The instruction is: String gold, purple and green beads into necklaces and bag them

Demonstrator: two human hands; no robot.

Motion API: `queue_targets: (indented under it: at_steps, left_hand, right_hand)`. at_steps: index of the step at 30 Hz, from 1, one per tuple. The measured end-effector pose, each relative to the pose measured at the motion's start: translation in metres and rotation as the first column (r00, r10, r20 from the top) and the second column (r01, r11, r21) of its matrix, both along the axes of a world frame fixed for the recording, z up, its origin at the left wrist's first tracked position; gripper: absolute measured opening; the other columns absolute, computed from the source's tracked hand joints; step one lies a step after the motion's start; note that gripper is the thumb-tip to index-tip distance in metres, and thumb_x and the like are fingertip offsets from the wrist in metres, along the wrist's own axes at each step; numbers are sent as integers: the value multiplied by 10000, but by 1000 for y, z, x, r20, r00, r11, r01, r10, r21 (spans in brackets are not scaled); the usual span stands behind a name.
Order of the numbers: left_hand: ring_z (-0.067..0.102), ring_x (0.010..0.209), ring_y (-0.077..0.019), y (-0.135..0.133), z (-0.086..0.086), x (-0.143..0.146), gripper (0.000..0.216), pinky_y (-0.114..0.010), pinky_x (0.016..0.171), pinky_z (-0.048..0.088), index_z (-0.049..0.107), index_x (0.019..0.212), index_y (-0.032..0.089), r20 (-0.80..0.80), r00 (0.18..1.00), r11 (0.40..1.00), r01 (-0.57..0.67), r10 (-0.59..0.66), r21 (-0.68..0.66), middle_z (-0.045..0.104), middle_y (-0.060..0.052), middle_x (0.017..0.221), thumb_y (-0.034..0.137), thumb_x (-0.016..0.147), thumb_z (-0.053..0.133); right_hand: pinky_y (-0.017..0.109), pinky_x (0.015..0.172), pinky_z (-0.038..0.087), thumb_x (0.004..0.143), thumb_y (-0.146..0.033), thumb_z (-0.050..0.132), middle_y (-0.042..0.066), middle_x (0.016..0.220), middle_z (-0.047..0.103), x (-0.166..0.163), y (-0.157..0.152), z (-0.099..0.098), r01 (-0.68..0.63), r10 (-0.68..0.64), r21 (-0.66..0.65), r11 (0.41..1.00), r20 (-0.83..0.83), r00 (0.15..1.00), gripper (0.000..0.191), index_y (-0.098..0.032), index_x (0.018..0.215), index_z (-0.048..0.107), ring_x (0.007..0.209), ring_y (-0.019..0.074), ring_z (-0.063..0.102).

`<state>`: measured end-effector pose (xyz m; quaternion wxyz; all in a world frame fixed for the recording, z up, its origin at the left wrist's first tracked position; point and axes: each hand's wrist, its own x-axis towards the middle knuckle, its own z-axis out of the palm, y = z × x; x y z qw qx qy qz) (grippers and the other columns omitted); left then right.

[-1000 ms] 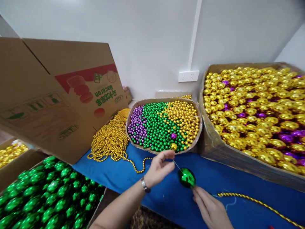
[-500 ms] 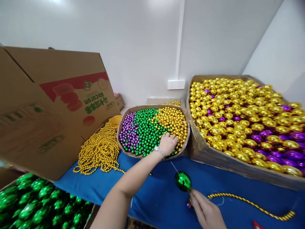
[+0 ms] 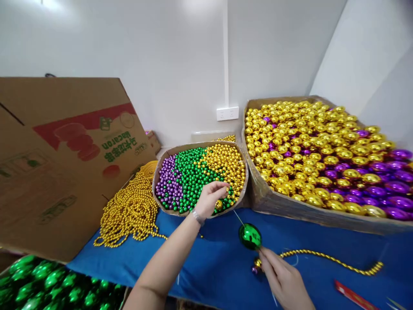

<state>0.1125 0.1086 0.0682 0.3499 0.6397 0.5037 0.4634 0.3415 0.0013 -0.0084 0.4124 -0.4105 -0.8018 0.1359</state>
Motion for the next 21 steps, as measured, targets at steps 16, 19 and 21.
queue_targets:
  at_steps: [16, 19, 21]
  left_hand:
    - [632, 740, -129, -77, -13, -8, 238, -232, 682, 480, 692, 934, 112, 782, 613, 922, 230, 111, -311, 682, -105, 934, 226, 727, 724]
    - [630, 749, -127, -79, -12, -8, 247, -232, 686, 473, 677, 961, 125, 780, 620, 930, 227, 91, -289, 678, -105, 965, 228, 740, 714]
    - [627, 746, -123, -80, -12, -8, 239, -230, 685, 469, 668, 962, 128, 778, 623, 933, 230, 78, -278, 677, -107, 972, 232, 751, 704]
  right_hand:
    - [255, 679, 571, 939, -215, 364, 66, 860, 734, -8, -2, 5, -34, 5, 204, 978, 143, 990, 292, -149, 979, 645, 748, 172, 708]
    - [258, 663, 571, 937, -211, 357, 64, 841, 736, -9, -2, 4, -36, 1, 212, 977, 163, 987, 304, -151, 965, 653, 729, 174, 708]
    - [257, 646, 568, 935, -211, 350, 62, 829, 736, -10, -2, 3, -34, -1, 207, 978, 169, 986, 314, -155, 961, 658, 720, 175, 708]
